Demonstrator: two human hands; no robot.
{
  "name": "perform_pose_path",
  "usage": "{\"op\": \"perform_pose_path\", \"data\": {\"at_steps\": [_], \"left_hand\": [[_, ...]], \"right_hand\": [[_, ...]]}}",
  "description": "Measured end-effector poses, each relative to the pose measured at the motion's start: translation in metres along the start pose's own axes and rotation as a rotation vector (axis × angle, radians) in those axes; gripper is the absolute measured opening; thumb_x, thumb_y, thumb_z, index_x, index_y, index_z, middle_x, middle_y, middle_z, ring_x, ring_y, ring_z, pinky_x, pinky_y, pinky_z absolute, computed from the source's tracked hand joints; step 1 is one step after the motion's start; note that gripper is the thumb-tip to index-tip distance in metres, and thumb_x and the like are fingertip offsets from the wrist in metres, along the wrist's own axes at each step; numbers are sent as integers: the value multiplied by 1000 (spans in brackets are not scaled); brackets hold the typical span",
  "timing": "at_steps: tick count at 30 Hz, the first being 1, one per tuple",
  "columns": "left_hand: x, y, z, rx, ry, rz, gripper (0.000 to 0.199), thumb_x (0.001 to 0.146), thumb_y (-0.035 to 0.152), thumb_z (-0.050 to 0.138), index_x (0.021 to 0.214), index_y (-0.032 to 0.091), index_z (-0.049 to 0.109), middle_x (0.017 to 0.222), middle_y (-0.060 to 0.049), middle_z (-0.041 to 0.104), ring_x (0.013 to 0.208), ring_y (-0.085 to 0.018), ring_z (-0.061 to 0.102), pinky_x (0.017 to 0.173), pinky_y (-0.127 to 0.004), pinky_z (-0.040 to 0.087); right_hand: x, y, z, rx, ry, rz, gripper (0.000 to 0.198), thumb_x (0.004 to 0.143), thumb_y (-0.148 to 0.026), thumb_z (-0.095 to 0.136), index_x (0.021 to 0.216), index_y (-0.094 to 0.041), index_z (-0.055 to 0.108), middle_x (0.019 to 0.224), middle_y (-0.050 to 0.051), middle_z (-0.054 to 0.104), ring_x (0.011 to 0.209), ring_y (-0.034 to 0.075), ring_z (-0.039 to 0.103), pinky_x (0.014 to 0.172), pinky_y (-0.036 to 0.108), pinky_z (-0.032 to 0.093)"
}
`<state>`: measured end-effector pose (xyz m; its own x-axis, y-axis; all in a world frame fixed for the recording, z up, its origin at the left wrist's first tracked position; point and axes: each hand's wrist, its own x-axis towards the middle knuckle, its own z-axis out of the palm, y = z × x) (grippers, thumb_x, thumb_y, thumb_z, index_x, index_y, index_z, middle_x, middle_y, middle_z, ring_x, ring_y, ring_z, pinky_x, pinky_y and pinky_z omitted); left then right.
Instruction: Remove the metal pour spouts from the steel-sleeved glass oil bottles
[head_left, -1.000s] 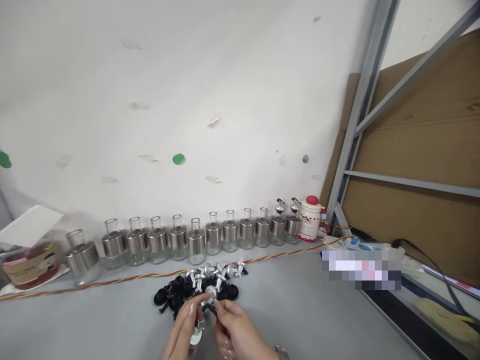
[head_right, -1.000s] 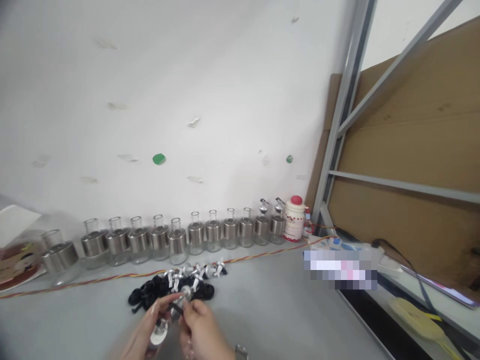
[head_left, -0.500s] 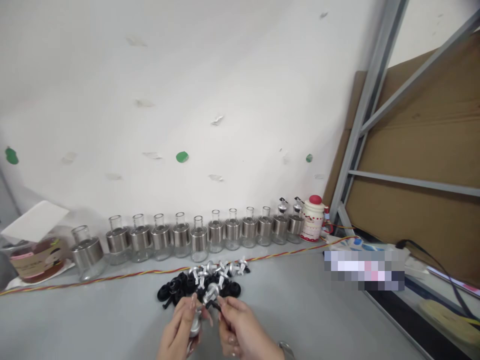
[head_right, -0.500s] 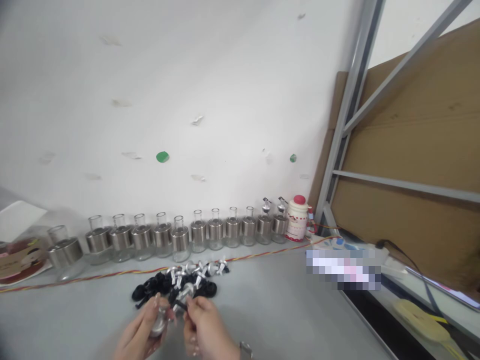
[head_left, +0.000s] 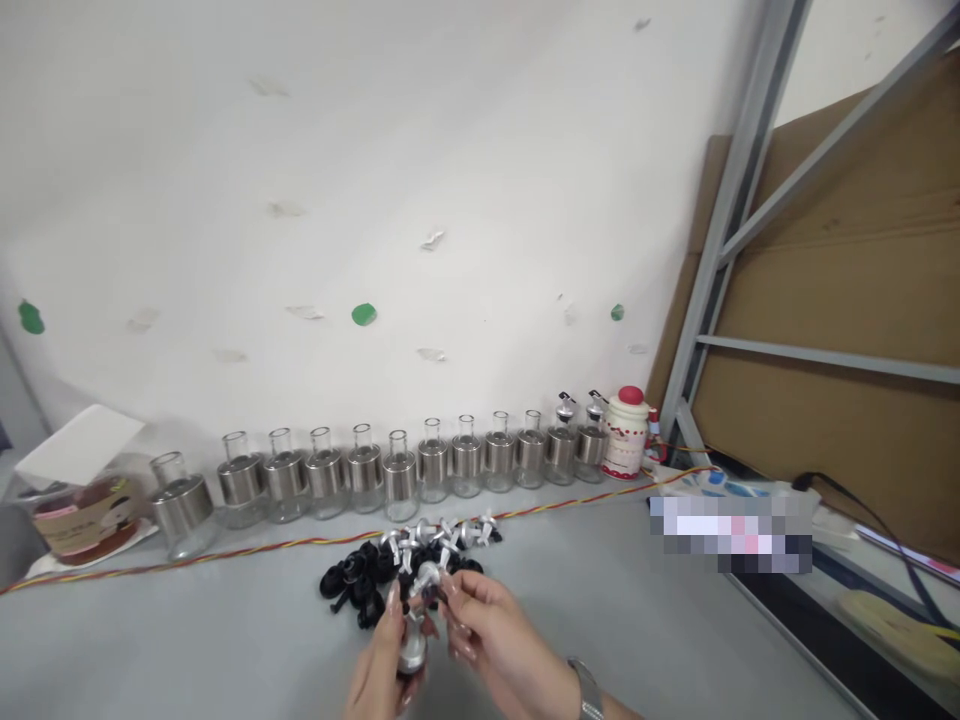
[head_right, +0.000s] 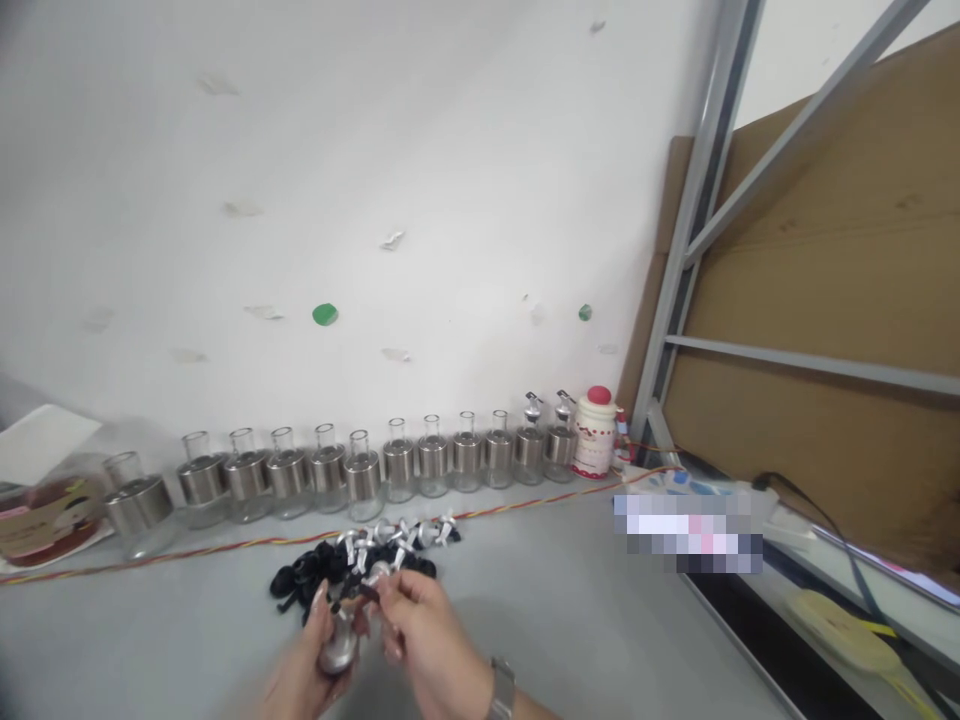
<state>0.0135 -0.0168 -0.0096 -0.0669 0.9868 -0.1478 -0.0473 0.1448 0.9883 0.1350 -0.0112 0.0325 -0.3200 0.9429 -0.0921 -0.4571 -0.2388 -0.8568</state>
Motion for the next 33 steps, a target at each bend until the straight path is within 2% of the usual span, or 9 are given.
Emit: {"op": "perform_pose_path", "data": {"at_steps": [3,6,10,14,16,22,27,30,33], "left_hand": [[12,-6,5,-153,-44,-135,89,58,81,26,115,17,49,47,3,50,32,-8,36,32,-19,25],[18,-5,8,-216,-85,-137,101,52,83,29,123,11,41,39,6,43,29,-6,32,31,-17,22],[14,-2,6,-194,-148,-76,88,58,78,34,118,15,48,42,4,46,31,-7,37,34,-18,29],[4,-2,3,-96,-57,-6,73,65,72,36,116,22,50,55,0,56,45,-12,50,42,-21,40],[3,0,2,-75,-34,26,72,66,70,38,118,22,49,59,0,58,48,-13,51,44,-22,41],[4,15,5,-48,-50,-29,72,68,71,32,113,20,54,52,1,54,37,-11,46,38,-22,39],[-11,11,3,-8,22,57,64,70,66,35,115,24,52,63,-2,61,59,-18,59,51,-27,47],[-20,8,2,16,30,115,63,70,65,37,117,25,51,68,-4,63,71,-22,60,59,-30,49],[-22,10,1,41,16,140,63,69,65,40,116,25,52,71,-4,62,75,-22,58,64,-31,49]], "right_hand": [[-2,2,2,15,-33,84,38,56,-45,70,59,-14,48,47,-8,40,38,2,23,44,21,14],[-3,3,2,21,-55,115,37,57,-45,70,56,-15,47,44,-8,37,39,3,24,45,21,15],[-4,3,1,-3,-49,110,38,57,-46,69,58,-15,46,48,-8,39,41,3,22,45,21,15],[-3,5,0,-68,-29,99,41,57,-49,68,57,-16,44,48,-8,37,41,4,23,45,21,15],[-3,7,1,-101,-9,75,42,57,-51,67,57,-16,43,47,-8,36,40,4,23,44,21,15],[-3,7,4,-69,19,29,43,56,-53,67,60,-17,44,50,-8,37,40,3,23,43,21,16],[-2,10,5,-159,-22,46,49,53,-60,64,61,-18,41,45,-11,31,38,3,19,42,22,11],[1,14,4,-209,-31,17,52,52,-65,61,61,-19,38,44,-11,29,37,3,19,41,22,10],[3,18,2,-237,-45,-14,53,52,-68,58,61,-20,38,42,-11,30,35,3,18,39,22,10]]}}
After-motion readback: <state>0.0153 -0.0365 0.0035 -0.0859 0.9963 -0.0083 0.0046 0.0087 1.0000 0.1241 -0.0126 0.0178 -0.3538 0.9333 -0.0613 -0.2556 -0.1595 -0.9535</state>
